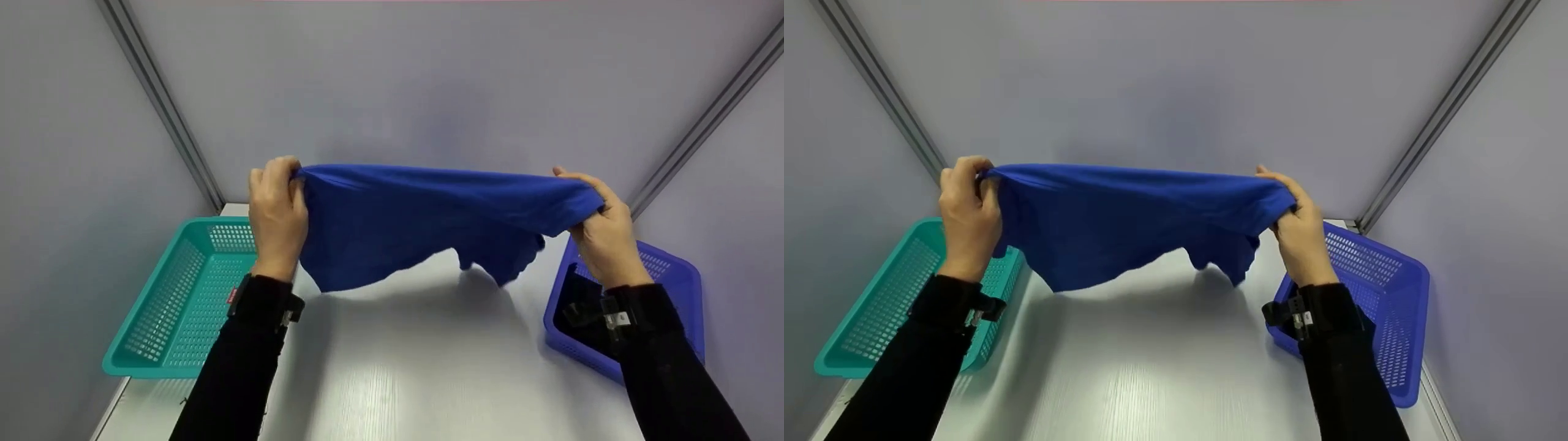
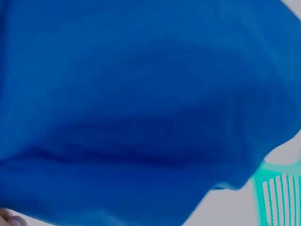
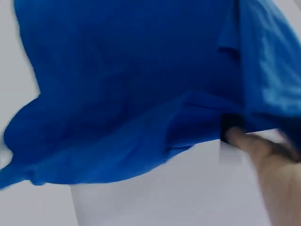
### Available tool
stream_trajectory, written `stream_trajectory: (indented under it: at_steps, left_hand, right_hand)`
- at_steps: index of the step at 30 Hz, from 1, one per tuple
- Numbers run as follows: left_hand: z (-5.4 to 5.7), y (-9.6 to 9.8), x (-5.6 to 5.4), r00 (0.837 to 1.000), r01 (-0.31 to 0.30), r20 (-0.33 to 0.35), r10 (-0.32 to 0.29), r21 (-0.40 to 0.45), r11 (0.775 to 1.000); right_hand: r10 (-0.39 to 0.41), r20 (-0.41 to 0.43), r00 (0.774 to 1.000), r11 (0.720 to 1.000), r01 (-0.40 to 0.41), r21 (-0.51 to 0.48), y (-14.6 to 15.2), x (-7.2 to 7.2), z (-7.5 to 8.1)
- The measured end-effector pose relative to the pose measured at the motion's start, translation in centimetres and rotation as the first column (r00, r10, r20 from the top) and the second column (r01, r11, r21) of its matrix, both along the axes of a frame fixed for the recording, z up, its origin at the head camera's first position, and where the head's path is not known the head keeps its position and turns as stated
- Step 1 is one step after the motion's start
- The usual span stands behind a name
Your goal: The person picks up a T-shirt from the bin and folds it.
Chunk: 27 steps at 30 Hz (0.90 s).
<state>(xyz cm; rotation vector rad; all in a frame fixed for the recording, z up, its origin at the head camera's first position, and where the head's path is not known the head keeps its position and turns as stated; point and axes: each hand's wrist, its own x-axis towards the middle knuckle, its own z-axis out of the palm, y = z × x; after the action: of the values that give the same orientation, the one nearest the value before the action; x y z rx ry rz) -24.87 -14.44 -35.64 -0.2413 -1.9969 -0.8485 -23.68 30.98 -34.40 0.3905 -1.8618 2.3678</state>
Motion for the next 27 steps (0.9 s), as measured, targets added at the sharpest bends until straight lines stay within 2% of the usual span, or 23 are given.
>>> stream_trajectory:
  at_steps: [2,3,4,5,6,7,8,9,10,11,12,14,17,18,20,22,24,25,27]
  left_hand:
    - [-1.3,-0.3,0.8,1.000,0.022,0.012,-0.021,-0.062,0.998]
    - [-2.1,-0.6,1.2,0.998,0.043,0.041,-0.039,-0.112,0.993]
    - [-3.2,-0.8,1.8,0.994,0.074,0.087,-0.060,-0.169,0.983]
    - [-4.3,-1.1,2.3,0.985,0.116,0.149,-0.083,-0.228,0.967]
    - [-5.4,-1.4,2.9,0.969,0.167,0.224,-0.104,-0.283,0.945]
    - [-6.6,-1.6,3.5,0.944,0.223,0.307,-0.120,-0.327,0.918]
    - [-7.6,-1.8,4.1,0.911,0.281,0.391,-0.127,-0.366,0.887]
    - [-8.6,-2.0,4.6,0.870,0.340,0.474,-0.132,-0.386,0.857]
    - [-9.5,-2.0,5.2,0.826,0.393,0.549,-0.129,-0.396,0.830]
    - [-10.3,-2.0,5.6,0.779,0.439,0.615,-0.122,-0.397,0.806]
    - [-11.0,-1.9,6.1,0.734,0.479,0.670,-0.113,-0.392,0.785]
    - [-12.2,-1.6,6.9,0.648,0.539,0.757,-0.087,-0.374,0.755]
    - [-13.5,-1.0,8.0,0.520,0.587,0.854,-0.037,-0.326,0.741]
    - [-13.8,-0.9,8.3,0.481,0.595,0.877,-0.018,-0.311,0.741]
    - [-14.5,-0.7,8.9,0.410,0.603,0.912,0.024,-0.291,0.743]
    - [-15.2,-0.6,9.4,0.352,0.611,0.934,0.061,-0.278,0.741]
    - [-15.8,-0.6,9.8,0.306,0.619,0.948,0.092,-0.272,0.737]
    - [-16.1,-0.7,10.0,0.292,0.625,0.950,0.108,-0.275,0.730]
    - [-16.6,-0.9,10.3,0.285,0.643,0.947,0.147,-0.303,0.703]
  right_hand:
    - [0.018,-0.004,1.000,0.994,-0.018,0.110,0.7,0.4,-1.6]
    - [0.015,-0.002,1.000,0.977,-0.014,0.211,1.2,0.7,-2.6]
    - [0.009,0.005,1.000,0.943,-0.010,0.334,1.7,1.1,-3.8]
    - [0.000,0.012,1.000,0.887,-0.005,0.462,2.3,1.4,-5.0]
    - [-0.013,0.030,0.999,0.815,-0.006,0.580,2.8,1.9,-6.1]
    - [-0.023,0.045,0.999,0.729,-0.014,0.684,3.3,2.4,-7.2]
    - [-0.025,0.055,0.998,0.639,-0.027,0.769,3.6,2.9,-8.3]
    - [-0.020,0.076,0.997,0.556,-0.052,0.830,3.9,3.4,-9.3]
    - [-0.004,0.096,0.995,0.487,-0.082,0.870,4.1,3.8,-10.3]
    - [0.009,0.123,0.992,0.444,-0.115,0.889,4.1,4.2,-11.2]
    - [0.024,0.156,0.987,0.415,-0.152,0.897,4.0,4.6,-12.0]
    - [0.067,0.224,0.972,0.402,-0.232,0.886,3.8,5.2,-13.4]
    - [0.119,0.315,0.942,0.384,-0.336,0.860,3.4,5.9,-15.2]
    - [0.142,0.326,0.935,0.361,-0.355,0.862,3.2,6.1,-15.7]
    - [0.214,0.294,0.932,0.290,-0.348,0.892,3.1,6.6,-16.7]
    - [0.270,0.240,0.932,0.204,-0.300,0.932,3.1,7.1,-17.6]
    - [0.314,0.208,0.926,0.155,-0.266,0.951,3.3,7.6,-18.3]
    - [0.325,0.204,0.923,0.135,-0.259,0.956,3.4,7.8,-18.6]
    - [0.318,0.237,0.918,0.118,-0.286,0.951,3.6,8.2,-19.2]
